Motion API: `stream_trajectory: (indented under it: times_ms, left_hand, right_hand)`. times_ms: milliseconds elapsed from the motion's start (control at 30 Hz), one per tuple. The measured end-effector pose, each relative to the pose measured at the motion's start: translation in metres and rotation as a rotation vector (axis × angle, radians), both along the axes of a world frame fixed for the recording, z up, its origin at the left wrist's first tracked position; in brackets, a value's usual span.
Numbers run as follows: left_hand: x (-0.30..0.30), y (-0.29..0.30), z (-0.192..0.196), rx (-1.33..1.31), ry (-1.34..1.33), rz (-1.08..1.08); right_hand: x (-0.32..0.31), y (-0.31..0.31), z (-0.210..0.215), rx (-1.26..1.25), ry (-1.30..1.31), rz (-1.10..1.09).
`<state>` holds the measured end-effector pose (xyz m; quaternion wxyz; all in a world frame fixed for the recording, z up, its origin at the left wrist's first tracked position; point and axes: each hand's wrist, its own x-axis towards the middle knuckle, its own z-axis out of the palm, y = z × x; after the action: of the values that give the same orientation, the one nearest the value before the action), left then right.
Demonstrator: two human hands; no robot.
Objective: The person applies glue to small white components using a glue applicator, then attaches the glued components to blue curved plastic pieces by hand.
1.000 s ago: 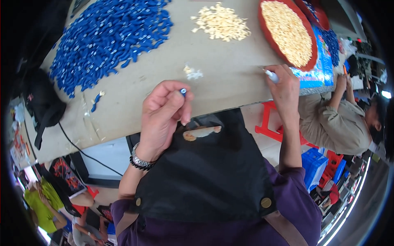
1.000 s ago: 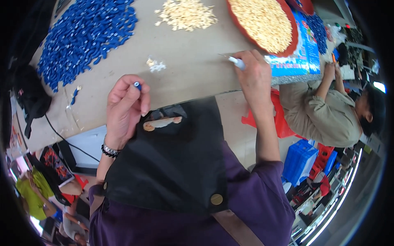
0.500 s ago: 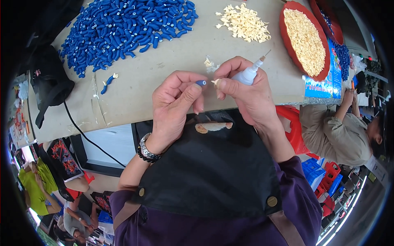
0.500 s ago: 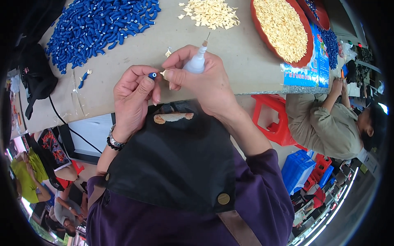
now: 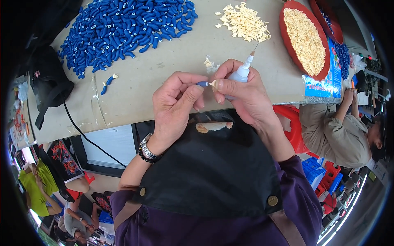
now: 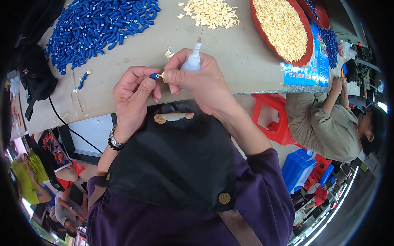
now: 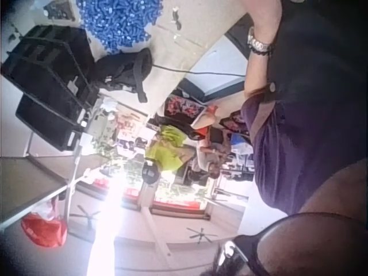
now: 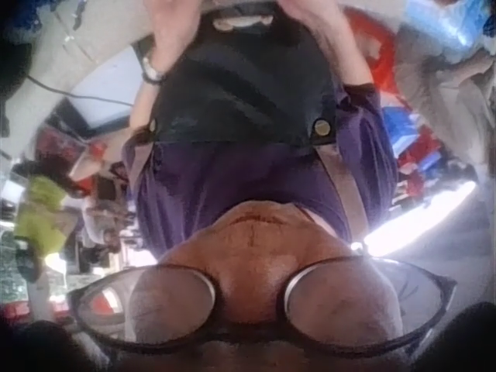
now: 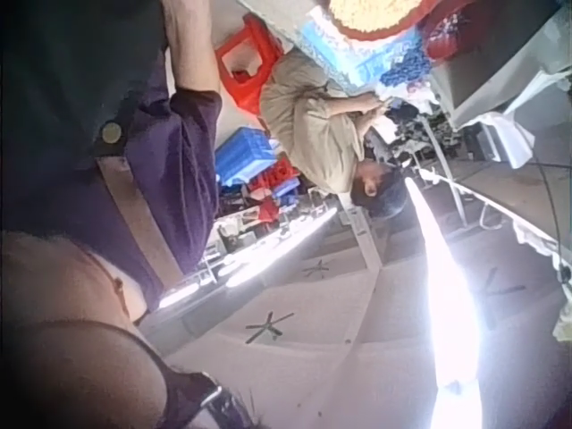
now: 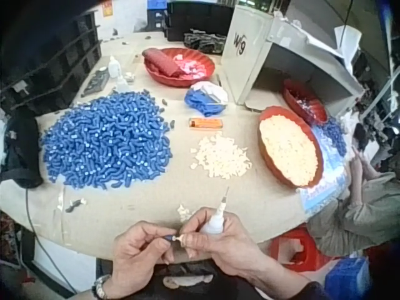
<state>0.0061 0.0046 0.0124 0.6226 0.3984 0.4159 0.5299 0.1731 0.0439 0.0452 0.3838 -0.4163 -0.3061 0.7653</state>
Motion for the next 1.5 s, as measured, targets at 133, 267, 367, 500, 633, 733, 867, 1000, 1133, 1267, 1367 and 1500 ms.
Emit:
stream_trajectory:
  times_ms: [133,267,367,500,633,733,867,1000,1133,1267,1367,1500]
  left_hand:
    - [-0.001,0.0,-0.002,0.016,0.009,-0.008]
    - [0.0,-0.001,-0.001,0.018,0.021,-0.016]
    - [0.0,-0.001,-0.002,0.035,0.028,-0.013]
    - [-0.002,-0.002,-0.002,0.063,0.059,-0.006]
    - [-0.003,-0.002,-0.003,0.073,0.051,-0.022]
    - [-0.003,-0.002,-0.001,0.074,0.048,-0.034]
    - [-0.003,-0.001,-0.002,0.054,0.035,-0.042]
    - [-0.002,-0.001,-0.002,0.012,-0.03,-0.034]
    - [-0.004,-0.001,-0.001,-0.006,0.006,-0.067]
    - [-0.002,-0.002,0.0,0.022,0.038,-0.044]
    - [-0.002,-0.002,0.001,0.036,0.033,-0.024]
    - [-0.003,-0.002,0.0,0.014,0.033,-0.029]
  right_hand:
    - [0.0,0.0,0.001,-0.003,-0.012,0.011]
    - [0.0,0.0,0.001,0.0,-0.033,0.013]
    - [0.0,0.0,-0.001,0.042,-0.077,0.012]
    - [0.0,0.0,0.0,0.051,-0.093,0.026]
    - [0.001,0.001,0.001,0.069,-0.149,0.053]
    - [0.002,0.002,0.003,0.117,-0.203,0.078]
    - [0.004,0.002,0.009,0.215,-0.352,0.129]
    - [0.001,0.003,0.014,0.37,-0.434,0.155]
    - [0.002,0.003,0.014,0.441,-0.477,0.15]
    - [0.003,0.002,0.013,0.428,-0.462,0.128]
    - [0.002,0.001,0.012,0.41,-0.448,0.104]
    - [0.001,0.001,0.011,0.408,-0.484,0.108]
